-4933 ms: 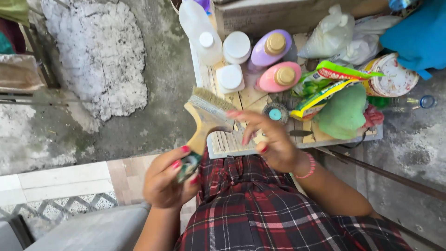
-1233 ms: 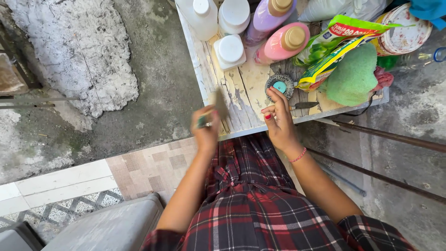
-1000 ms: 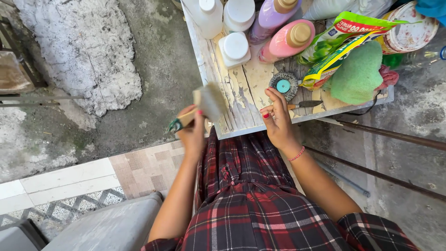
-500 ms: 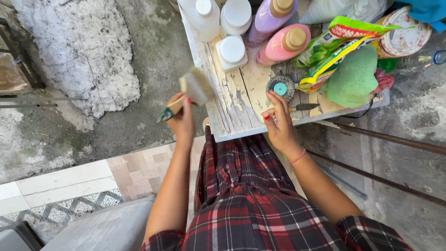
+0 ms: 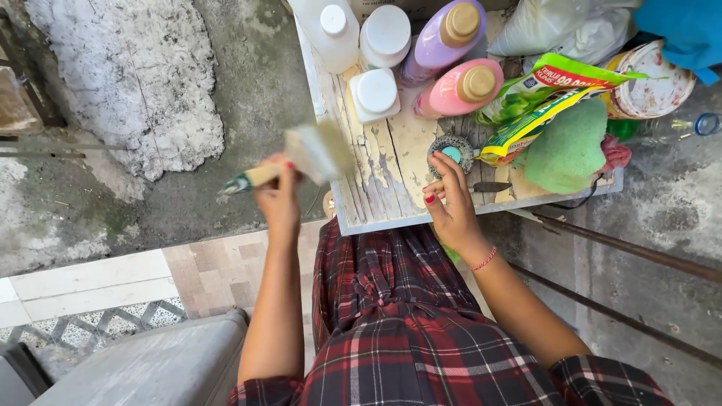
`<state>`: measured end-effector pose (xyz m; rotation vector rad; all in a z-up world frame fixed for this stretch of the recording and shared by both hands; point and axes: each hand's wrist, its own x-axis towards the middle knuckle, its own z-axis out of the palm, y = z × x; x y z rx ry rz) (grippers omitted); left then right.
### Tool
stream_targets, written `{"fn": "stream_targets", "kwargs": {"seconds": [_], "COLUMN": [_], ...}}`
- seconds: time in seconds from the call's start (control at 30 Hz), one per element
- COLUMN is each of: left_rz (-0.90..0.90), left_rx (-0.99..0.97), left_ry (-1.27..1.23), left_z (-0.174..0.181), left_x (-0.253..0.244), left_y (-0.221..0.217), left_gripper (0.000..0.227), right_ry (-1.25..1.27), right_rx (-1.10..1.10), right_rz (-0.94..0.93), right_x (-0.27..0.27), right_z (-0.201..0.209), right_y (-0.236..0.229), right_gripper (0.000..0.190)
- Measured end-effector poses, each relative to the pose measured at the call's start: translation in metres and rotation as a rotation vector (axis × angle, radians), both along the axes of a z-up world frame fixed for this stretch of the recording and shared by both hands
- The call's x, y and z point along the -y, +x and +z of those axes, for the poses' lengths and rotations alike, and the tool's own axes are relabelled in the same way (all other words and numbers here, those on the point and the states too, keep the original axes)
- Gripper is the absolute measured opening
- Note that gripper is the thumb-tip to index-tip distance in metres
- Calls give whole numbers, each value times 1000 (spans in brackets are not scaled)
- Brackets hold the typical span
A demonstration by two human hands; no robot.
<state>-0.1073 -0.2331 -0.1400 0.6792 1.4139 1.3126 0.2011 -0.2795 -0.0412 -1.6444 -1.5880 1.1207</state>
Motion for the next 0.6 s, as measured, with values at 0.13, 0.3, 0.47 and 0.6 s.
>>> {"fn": "stream_targets", "kwargs": {"seconds": [0.13, 0.3, 0.47, 0.6], "left_rz": [-374, -321, -676, -875], "left_rx": [35, 147, -565, -593], "left_ry": [-233, -427, -569, -682], "left_z": [-46, -86, -17, 25], "left_x": [43, 97, 58, 20], "left_y": [45, 108, 77, 71], "left_gripper": [24, 27, 44, 54], "right_ry": [7, -23, -33, -29], "right_rx": [-21, -30, -46, -69], "right_rz": [3, 20, 33, 47], "right_x": [-5, -11, -14, -19], "right_z": [2, -5, -14, -18], "right_y": [4, 9, 15, 18], "right_gripper": [71, 67, 65, 65]}}
